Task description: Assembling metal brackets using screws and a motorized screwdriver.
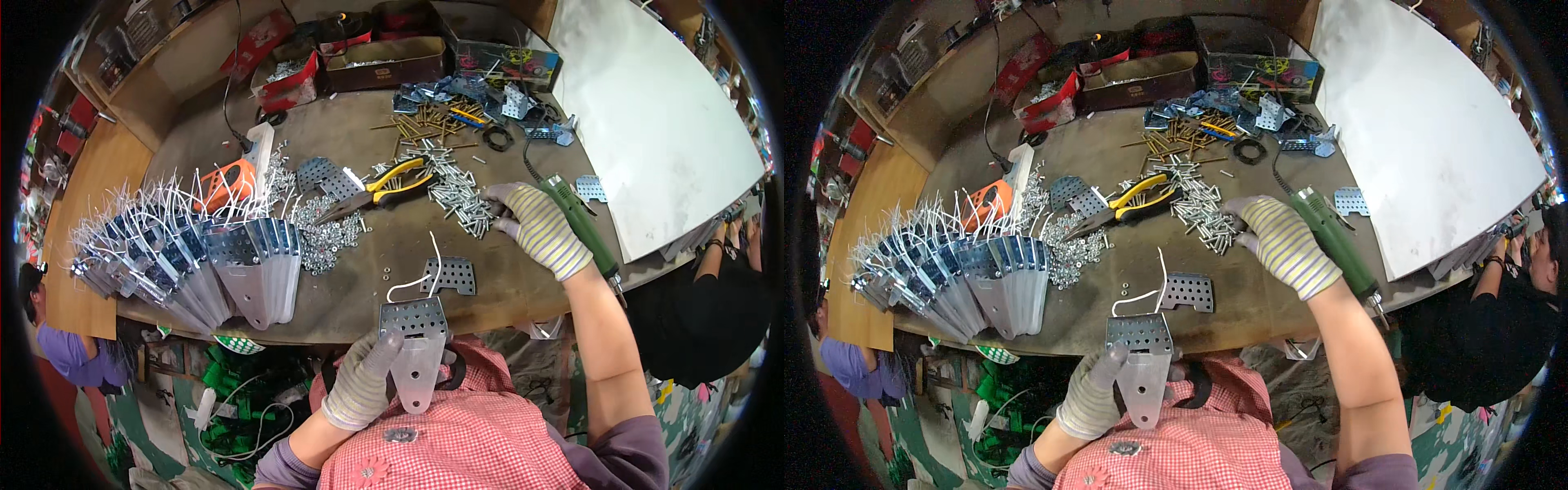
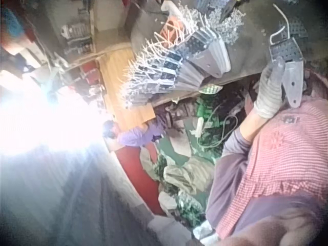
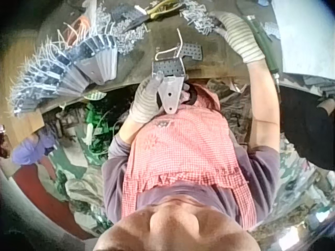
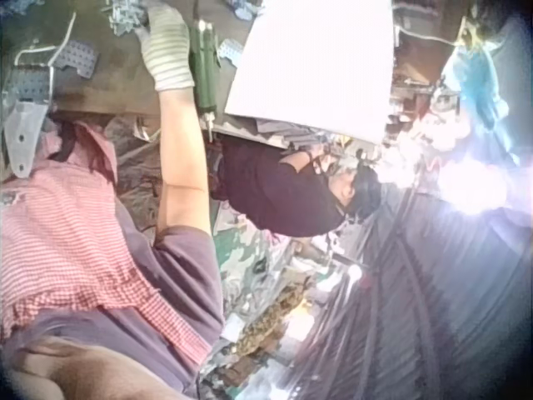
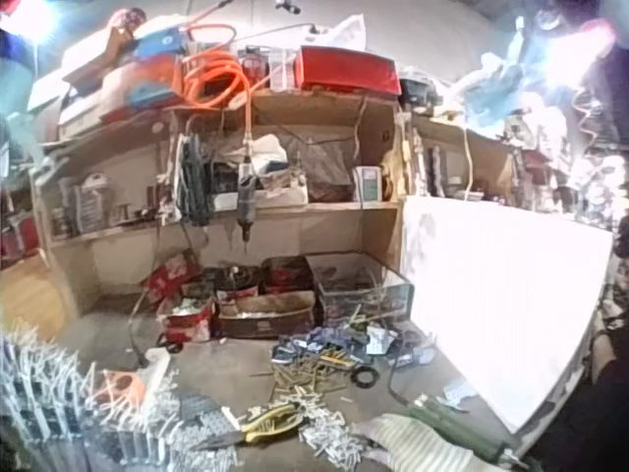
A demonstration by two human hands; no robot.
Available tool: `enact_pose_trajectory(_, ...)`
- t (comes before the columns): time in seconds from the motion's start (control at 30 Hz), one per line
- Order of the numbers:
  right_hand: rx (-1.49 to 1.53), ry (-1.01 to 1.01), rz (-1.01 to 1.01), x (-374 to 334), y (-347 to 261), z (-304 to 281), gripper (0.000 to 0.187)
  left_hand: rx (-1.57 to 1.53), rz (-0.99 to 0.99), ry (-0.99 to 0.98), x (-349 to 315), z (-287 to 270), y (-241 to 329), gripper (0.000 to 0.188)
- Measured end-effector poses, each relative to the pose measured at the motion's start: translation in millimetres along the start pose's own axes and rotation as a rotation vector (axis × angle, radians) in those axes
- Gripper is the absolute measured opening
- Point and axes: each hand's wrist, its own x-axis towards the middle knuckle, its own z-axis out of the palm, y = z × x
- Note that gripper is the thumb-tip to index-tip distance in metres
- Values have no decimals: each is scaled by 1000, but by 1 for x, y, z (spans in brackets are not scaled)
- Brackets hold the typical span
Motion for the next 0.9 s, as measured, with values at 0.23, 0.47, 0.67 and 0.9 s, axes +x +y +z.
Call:
enact_pose_trajectory(0.23,-741,45,-227,-2,0,11,19,37,80,50,2,-1,5,57)
enact_pose_trajectory(0.47,-381,-150,57,11,8,-5,41,52,121,37,5,-3,6,54)
enact_pose_trajectory(0.67,-327,-69,77,-4,-10,-10,44,119,159,157,8,3,9,65)
enact_pose_trajectory(0.9,1162,-119,337,-34,-98,16,38,208,222,194,13,-1,10,57)
